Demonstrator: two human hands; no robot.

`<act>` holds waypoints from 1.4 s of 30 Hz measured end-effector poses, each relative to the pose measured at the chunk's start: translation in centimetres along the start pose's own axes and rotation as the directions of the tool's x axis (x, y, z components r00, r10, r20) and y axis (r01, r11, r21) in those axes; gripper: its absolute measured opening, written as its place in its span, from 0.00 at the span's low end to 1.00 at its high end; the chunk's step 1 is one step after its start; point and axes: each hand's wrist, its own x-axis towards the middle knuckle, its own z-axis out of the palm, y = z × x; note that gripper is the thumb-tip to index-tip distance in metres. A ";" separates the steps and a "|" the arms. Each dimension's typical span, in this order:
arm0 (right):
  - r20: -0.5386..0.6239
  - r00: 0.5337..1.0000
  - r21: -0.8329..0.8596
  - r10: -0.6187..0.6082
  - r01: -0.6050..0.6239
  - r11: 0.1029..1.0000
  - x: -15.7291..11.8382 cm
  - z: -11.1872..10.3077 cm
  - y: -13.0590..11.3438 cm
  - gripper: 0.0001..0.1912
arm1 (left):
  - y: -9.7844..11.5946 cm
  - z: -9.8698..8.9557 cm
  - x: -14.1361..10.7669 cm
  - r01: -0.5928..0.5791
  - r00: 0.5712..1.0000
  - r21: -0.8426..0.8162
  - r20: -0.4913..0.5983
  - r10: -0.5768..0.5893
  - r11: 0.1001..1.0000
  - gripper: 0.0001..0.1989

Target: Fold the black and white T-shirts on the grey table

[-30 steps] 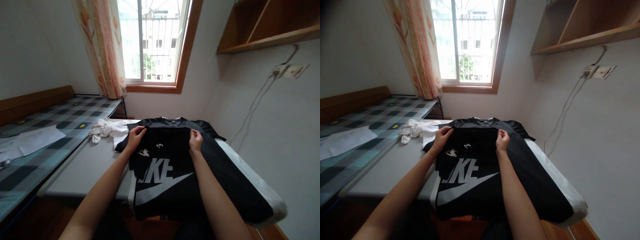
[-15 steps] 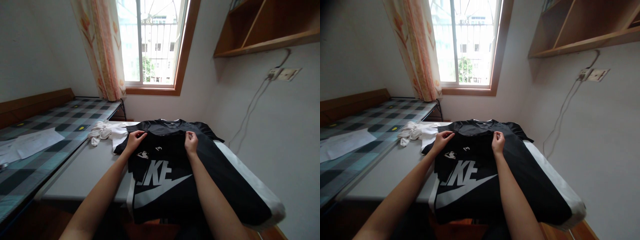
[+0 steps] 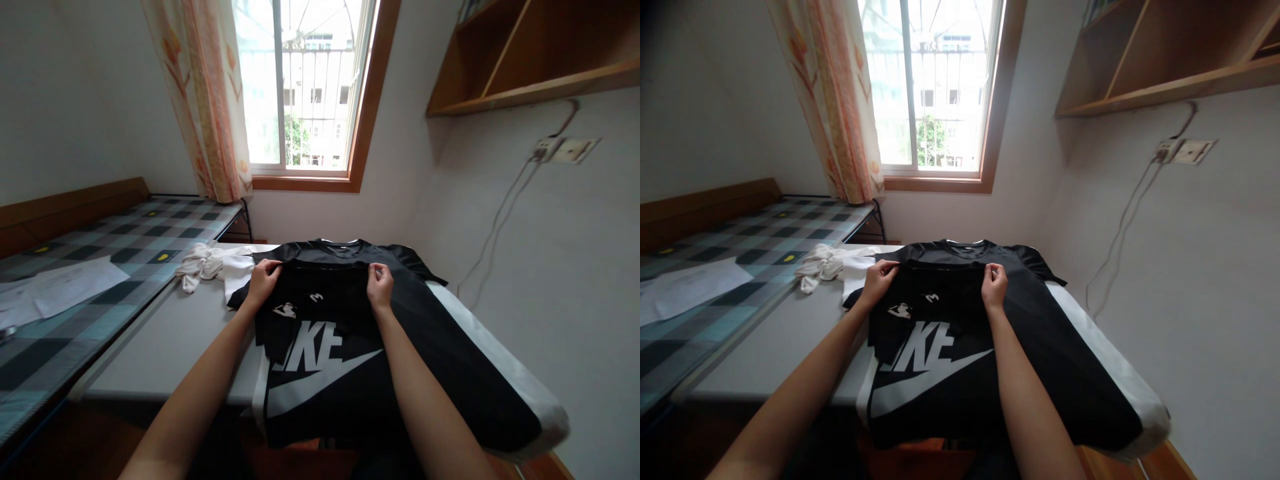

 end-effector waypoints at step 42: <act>0.427 0.865 0.223 0.263 -0.383 0.896 12.4 2.8 -11.6 0.03 | 5.7 -5.6 14.0 -0.188 0.954 -0.079 -0.251 0.163 0.979 0.11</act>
